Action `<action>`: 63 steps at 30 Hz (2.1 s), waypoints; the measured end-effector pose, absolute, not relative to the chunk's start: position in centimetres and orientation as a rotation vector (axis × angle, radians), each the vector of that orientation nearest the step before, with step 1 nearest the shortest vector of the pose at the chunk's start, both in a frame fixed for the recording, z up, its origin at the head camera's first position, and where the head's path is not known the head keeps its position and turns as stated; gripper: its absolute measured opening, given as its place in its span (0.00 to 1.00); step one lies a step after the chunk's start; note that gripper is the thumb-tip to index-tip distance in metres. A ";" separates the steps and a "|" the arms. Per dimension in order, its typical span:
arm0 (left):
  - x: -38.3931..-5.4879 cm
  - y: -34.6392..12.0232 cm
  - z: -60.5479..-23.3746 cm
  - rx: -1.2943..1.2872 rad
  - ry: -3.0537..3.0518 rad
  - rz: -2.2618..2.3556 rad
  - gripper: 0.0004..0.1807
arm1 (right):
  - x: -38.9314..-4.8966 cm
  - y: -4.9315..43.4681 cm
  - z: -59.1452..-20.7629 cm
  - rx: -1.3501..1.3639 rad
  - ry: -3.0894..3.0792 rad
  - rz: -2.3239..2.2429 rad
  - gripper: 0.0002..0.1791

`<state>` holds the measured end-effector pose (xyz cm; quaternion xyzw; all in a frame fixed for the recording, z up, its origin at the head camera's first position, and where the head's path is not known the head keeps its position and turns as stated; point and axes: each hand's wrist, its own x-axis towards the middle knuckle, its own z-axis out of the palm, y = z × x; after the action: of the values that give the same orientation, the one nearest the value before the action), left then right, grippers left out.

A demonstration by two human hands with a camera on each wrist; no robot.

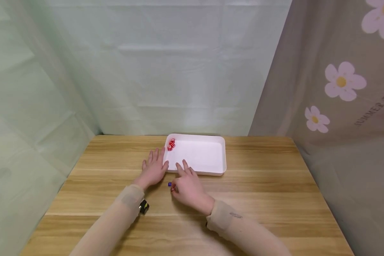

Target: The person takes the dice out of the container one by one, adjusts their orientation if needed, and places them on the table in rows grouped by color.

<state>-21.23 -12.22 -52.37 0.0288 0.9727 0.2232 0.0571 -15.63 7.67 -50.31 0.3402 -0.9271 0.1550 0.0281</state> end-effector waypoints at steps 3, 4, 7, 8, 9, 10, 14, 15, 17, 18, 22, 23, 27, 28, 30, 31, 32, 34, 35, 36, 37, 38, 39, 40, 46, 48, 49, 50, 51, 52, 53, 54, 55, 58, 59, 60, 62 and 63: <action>-21.2 -12.2 -52.3 0.086 2.950 0.673 0.40 | -15.6 7.3 -50.6 1.052 -2.854 0.466 0.04; -21.2 -12.2 -52.3 0.086 2.949 0.671 0.40 | -15.6 7.1 -50.7 1.049 -2.853 0.455 0.04; -21.2 -12.2 -52.3 0.088 2.944 0.671 0.40 | -15.4 6.7 -50.9 1.033 -2.866 0.415 0.04; -21.3 -12.2 -52.3 0.087 2.943 0.672 0.40 | -15.4 6.6 -51.0 1.025 -2.868 0.408 0.03; -21.3 -12.2 -52.4 0.088 2.945 0.672 0.40 | -15.4 6.6 -51.0 1.019 -2.869 0.403 0.03; -21.3 -12.2 -52.4 0.087 2.944 0.671 0.40 | -15.4 6.5 -51.0 1.015 -2.866 0.398 0.03; -21.3 -12.2 -52.3 0.082 2.942 0.669 0.39 | -15.5 6.3 -51.2 1.004 -2.853 0.402 0.02; -21.2 -12.2 -52.2 0.081 2.942 0.664 0.39 | -15.5 6.2 -51.2 1.002 -2.849 0.403 0.03; -21.2 -12.1 -52.1 0.077 2.940 0.666 0.39 | -15.6 6.2 -51.3 0.997 -2.849 0.401 0.03; -21.2 -12.1 -52.1 0.076 2.940 0.663 0.39 | -15.6 6.2 -51.3 0.996 -2.850 0.397 0.03; -21.3 -12.1 -52.1 0.072 2.944 0.664 0.39 | -15.6 6.1 -51.1 0.997 -2.861 0.391 0.03; -21.3 -12.1 -52.1 0.072 2.943 0.666 0.39 | -15.5 6.1 -51.1 1.001 -2.862 0.392 0.03; -21.3 -12.1 -52.1 0.068 2.939 0.656 0.39 | -15.5 6.0 -51.0 1.010 -2.866 0.389 0.03; -21.3 -12.1 -52.1 0.067 2.938 0.655 0.40 | -15.5 6.0 -51.0 1.011 -2.866 0.389 0.04; -21.3 -12.0 -52.1 0.066 2.935 0.657 0.40 | -15.5 6.0 -51.0 1.010 -2.869 0.380 0.03; -21.3 -12.0 -52.1 0.064 2.932 0.660 0.40 | -15.5 6.0 -51.1 1.010 -2.870 0.375 0.03; -21.3 -12.0 -52.1 0.064 2.932 0.664 0.40 | -15.5 6.0 -51.1 1.009 -2.870 0.371 0.03; -21.4 -12.0 -52.2 0.060 2.931 0.666 0.40 | -15.5 5.9 -51.1 1.013 -2.870 0.365 0.03; -21.4 -12.0 -52.3 0.059 2.931 0.666 0.39 | -15.5 5.9 -51.1 1.015 -2.868 0.362 0.02; -21.4 -12.0 -52.3 0.059 2.932 0.666 0.39 | -15.5 5.9 -51.1 1.016 -2.868 0.363 0.03; -21.4 -12.0 -52.3 0.060 2.933 0.665 0.39 | -15.5 5.8 -51.1 1.017 -2.866 0.361 0.02; -21.4 -12.0 -52.3 0.062 2.936 0.663 0.39 | -15.5 5.8 -51.0 1.017 -2.865 0.359 0.03; -21.4 -12.0 -52.3 0.062 2.936 0.662 0.40 | -15.5 5.8 -51.0 1.017 -2.865 0.358 0.03; -21.4 -12.0 -52.3 0.062 2.936 0.657 0.40 | -15.5 5.8 -50.9 1.015 -2.865 0.355 0.03; -21.3 -12.0 -52.2 0.064 2.941 0.662 0.40 | -15.3 5.7 -50.9 1.006 -2.869 0.339 0.03; -21.2 -12.0 -52.2 0.069 2.943 0.673 0.39 | -15.3 5.8 -50.9 1.004 -2.865 0.342 0.04; -21.3 -12.0 -52.2 0.070 2.945 0.675 0.39 | -15.3 5.8 -50.9 1.004 -2.863 0.343 0.04; -21.2 -12.0 -52.2 0.071 2.946 0.675 0.39 | -15.3 5.8 -50.9 1.004 -2.860 0.344 0.04; -21.2 -12.0 -52.2 0.070 2.946 0.674 0.39 | -15.3 5.8 -50.9 1.005 -2.858 0.347 0.04; -21.2 -12.0 -52.2 0.070 2.945 0.671 0.39 | -15.3 5.8 -50.9 1.006 -2.856 0.349 0.04; -21.2 -12.0 -52.3 0.070 2.944 0.670 0.39 | -15.3 5.8 -50.9 1.008 -2.854 0.352 0.04; -21.2 -12.0 -52.2 0.068 2.944 0.666 0.39 | -15.3 5.8 -50.9 1.008 -2.852 0.353 0.04; -21.2 -12.0 -52.2 0.067 2.944 0.665 0.39 | -15.3 5.8 -50.9 1.008 -2.850 0.353 0.04; -21.2 -12.0 -52.2 0.065 2.943 0.663 0.39 | -15.4 5.9 -50.8 1.003 -2.844 0.358 0.04; -21.2 -12.0 -52.2 0.064 2.943 0.664 0.39 | -15.4 5.9 -50.8 1.001 -2.843 0.364 0.04; -21.2 -11.9 -52.1 0.063 2.943 0.666 0.39 | -15.4 5.9 -50.7 0.998 -2.842 0.368 0.04; -21.2 -11.9 -52.1 0.061 2.941 0.668 0.39 | -15.4 5.9 -50.5 0.994 -2.842 0.380 0.04; -21.2 -11.9 -52.1 0.061 2.938 0.670 0.39 | -15.4 6.0 -50.4 0.993 -2.844 0.389 0.04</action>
<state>-21.21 -11.92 -52.13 0.0203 0.9728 0.2218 0.0635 -15.40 5.97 -50.43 0.3264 -0.9351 0.1278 0.0519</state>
